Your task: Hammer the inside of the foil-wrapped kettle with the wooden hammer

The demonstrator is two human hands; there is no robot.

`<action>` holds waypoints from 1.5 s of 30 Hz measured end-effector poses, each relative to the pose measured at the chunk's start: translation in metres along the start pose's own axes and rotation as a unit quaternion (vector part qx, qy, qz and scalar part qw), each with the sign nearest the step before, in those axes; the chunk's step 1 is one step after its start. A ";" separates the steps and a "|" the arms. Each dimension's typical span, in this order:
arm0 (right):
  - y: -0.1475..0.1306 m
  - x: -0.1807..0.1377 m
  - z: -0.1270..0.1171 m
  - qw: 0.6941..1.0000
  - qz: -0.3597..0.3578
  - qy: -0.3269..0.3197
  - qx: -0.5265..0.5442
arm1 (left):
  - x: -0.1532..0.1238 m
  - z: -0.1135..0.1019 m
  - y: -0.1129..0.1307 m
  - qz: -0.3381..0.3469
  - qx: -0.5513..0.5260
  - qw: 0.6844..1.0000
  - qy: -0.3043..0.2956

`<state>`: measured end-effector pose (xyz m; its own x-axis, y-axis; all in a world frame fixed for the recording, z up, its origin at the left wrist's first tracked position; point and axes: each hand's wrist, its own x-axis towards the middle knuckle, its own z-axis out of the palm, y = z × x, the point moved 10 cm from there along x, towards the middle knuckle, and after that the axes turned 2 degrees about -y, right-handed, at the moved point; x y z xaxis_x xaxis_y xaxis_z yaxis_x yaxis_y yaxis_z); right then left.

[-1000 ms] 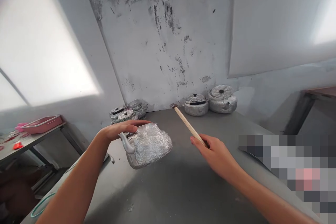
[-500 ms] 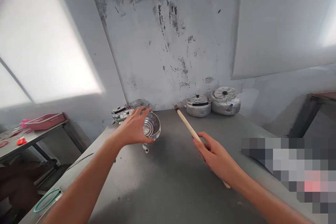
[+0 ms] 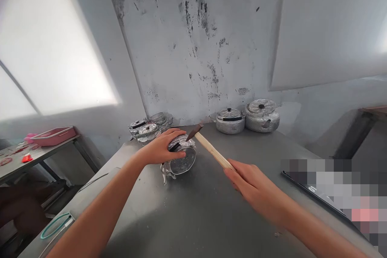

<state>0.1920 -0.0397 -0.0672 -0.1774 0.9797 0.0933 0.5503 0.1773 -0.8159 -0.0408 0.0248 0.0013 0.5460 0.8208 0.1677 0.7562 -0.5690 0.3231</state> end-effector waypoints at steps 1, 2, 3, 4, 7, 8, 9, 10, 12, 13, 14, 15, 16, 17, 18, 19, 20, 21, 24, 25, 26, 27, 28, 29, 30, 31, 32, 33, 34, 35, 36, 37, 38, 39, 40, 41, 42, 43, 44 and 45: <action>-0.003 -0.001 -0.004 0.999 -0.016 0.005 -0.040 | 0.000 0.001 -0.002 0.007 -0.020 1.000 -0.013; -0.006 -0.002 -0.007 0.997 -0.030 0.002 -0.074 | 0.000 0.001 -0.004 0.011 -0.035 0.999 -0.025; -0.008 -0.003 -0.008 0.994 -0.041 -0.008 -0.105 | 0.000 0.000 -0.006 0.010 -0.048 0.998 -0.036; -0.009 -0.004 -0.007 0.990 -0.049 -0.022 -0.130 | -0.001 -0.001 -0.008 0.005 -0.058 0.997 -0.046; -0.009 -0.007 0.002 0.976 -0.055 -0.079 -0.197 | -0.003 -0.004 -0.010 -0.019 -0.080 0.995 -0.056; -0.008 -0.007 0.009 0.969 -0.052 -0.101 -0.220 | -0.003 -0.005 -0.010 -0.026 -0.084 0.995 -0.050; -0.006 -0.008 0.016 0.961 -0.048 -0.120 -0.243 | -0.003 -0.006 -0.010 -0.033 -0.086 0.995 -0.040; -0.004 -0.008 0.023 0.954 -0.044 -0.134 -0.265 | -0.002 -0.007 -0.010 -0.038 -0.087 0.995 -0.027; -0.001 -0.008 0.036 0.942 -0.040 -0.144 -0.299 | -0.001 -0.007 -0.007 -0.035 -0.085 0.996 0.001; -0.001 -0.008 0.042 0.939 -0.039 -0.141 -0.310 | 0.000 -0.007 -0.004 -0.026 -0.081 0.996 0.013; -0.002 -0.007 0.048 0.939 -0.041 -0.134 -0.313 | 0.001 -0.006 -0.001 -0.016 -0.074 0.997 0.022; -0.002 -0.007 0.054 0.940 -0.038 -0.134 -0.312 | 0.002 -0.004 0.003 -0.006 -0.067 0.997 0.026; -0.003 -0.007 0.059 0.941 -0.037 -0.132 -0.310 | 0.002 -0.003 0.006 0.002 -0.057 0.998 0.029; -0.004 -0.006 0.064 0.941 -0.033 -0.132 -0.309 | 0.002 -0.002 0.009 0.007 -0.046 0.998 0.031; -0.007 -0.005 0.069 0.943 -0.031 -0.133 -0.304 | 0.002 -0.001 0.011 0.011 -0.035 0.999 0.032; -0.009 -0.004 0.073 0.944 -0.026 -0.135 -0.299 | 0.002 0.000 0.014 0.015 -0.024 0.999 0.034; -0.011 -0.002 0.077 0.946 -0.020 -0.136 -0.293 | 0.001 0.000 0.016 0.019 -0.015 0.999 0.037; -0.013 -0.001 0.080 0.948 -0.014 -0.138 -0.285 | 0.001 0.000 0.019 0.024 -0.008 0.999 0.039; -0.020 0.004 0.089 0.957 -0.004 -0.145 -0.251 | 0.000 -0.001 0.023 0.037 0.006 0.998 0.050; -0.022 0.005 0.092 0.960 -0.001 -0.148 -0.236 | 0.000 -0.002 0.022 0.037 0.011 0.998 0.054; -0.023 0.005 0.094 0.964 0.003 -0.151 -0.219 | 0.000 -0.003 0.021 0.036 0.014 0.998 0.056; -0.023 0.004 0.096 0.967 0.007 -0.154 -0.203 | 0.001 -0.003 0.020 0.034 0.016 0.998 0.056; -0.023 0.002 0.097 0.970 0.010 -0.157 -0.185 | 0.001 -0.002 0.018 0.032 0.015 0.998 0.054; -0.022 -0.001 0.099 0.973 0.012 -0.160 -0.165 | 0.001 -0.002 0.017 0.029 0.012 0.998 0.051; -0.021 -0.004 0.100 0.976 0.013 -0.166 -0.142 | 0.002 -0.001 0.015 0.026 0.008 0.998 0.048; -0.020 -0.006 0.102 0.978 0.014 -0.171 -0.121 | 0.002 0.000 0.015 0.025 0.005 0.999 0.046; -0.019 -0.009 0.103 0.979 0.013 -0.176 -0.099 | 0.003 0.001 0.015 0.026 0.004 0.999 0.045; -0.018 -0.011 0.104 0.981 0.010 -0.179 -0.079 | 0.003 0.002 0.016 0.029 0.005 0.998 0.047; -0.019 -0.013 0.106 0.982 0.003 -0.180 -0.060 | 0.003 0.002 0.017 0.034 0.008 0.998 0.048; -0.021 -0.014 0.106 0.983 -0.008 -0.178 -0.045 | 0.003 0.003 0.019 0.039 0.012 0.998 0.050; -0.023 -0.014 0.107 0.984 -0.020 -0.172 -0.030 | 0.004 0.003 0.021 0.043 0.016 0.998 0.052; -0.026 -0.014 0.107 0.985 -0.031 -0.166 -0.017 | 0.004 0.004 0.022 0.046 0.019 0.997 0.054; -0.028 -0.014 0.108 0.986 -0.040 -0.161 -0.007 | 0.004 0.004 0.023 0.048 0.022 0.997 0.055; -0.030 -0.015 0.109 0.986 -0.045 -0.158 -0.002 | 0.004 0.005 0.024 0.052 0.024 0.997 0.056; -0.031 -0.015 0.111 0.986 -0.048 -0.159 0.002 | 0.004 0.005 0.024 0.055 0.025 0.996 0.058; -0.033 -0.016 0.113 0.985 -0.052 -0.162 0.006 | 0.004 0.004 0.024 0.060 0.024 0.996 0.061; -0.034 -0.016 0.115 0.984 -0.059 -0.165 0.009 | 0.004 0.004 0.024 0.064 0.020 0.996 0.064; -0.036 -0.017 0.116 0.984 -0.066 -0.167 0.013 | 0.004 0.003 0.023 0.067 0.016 0.995 0.068; -0.037 -0.017 0.117 0.983 -0.074 -0.168 0.016 | 0.004 0.003 0.022 0.070 0.010 0.995 0.072; -0.038 -0.018 0.117 0.982 -0.080 -0.168 0.017 | 0.004 0.002 0.021 0.072 0.004 0.995 0.074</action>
<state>0.0788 -0.0745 -0.1048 -0.5210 0.8529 0.0327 0.4666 0.3167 -0.8258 -0.0218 0.0160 0.0066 0.5898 0.7290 0.3474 0.6776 -0.6808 0.2781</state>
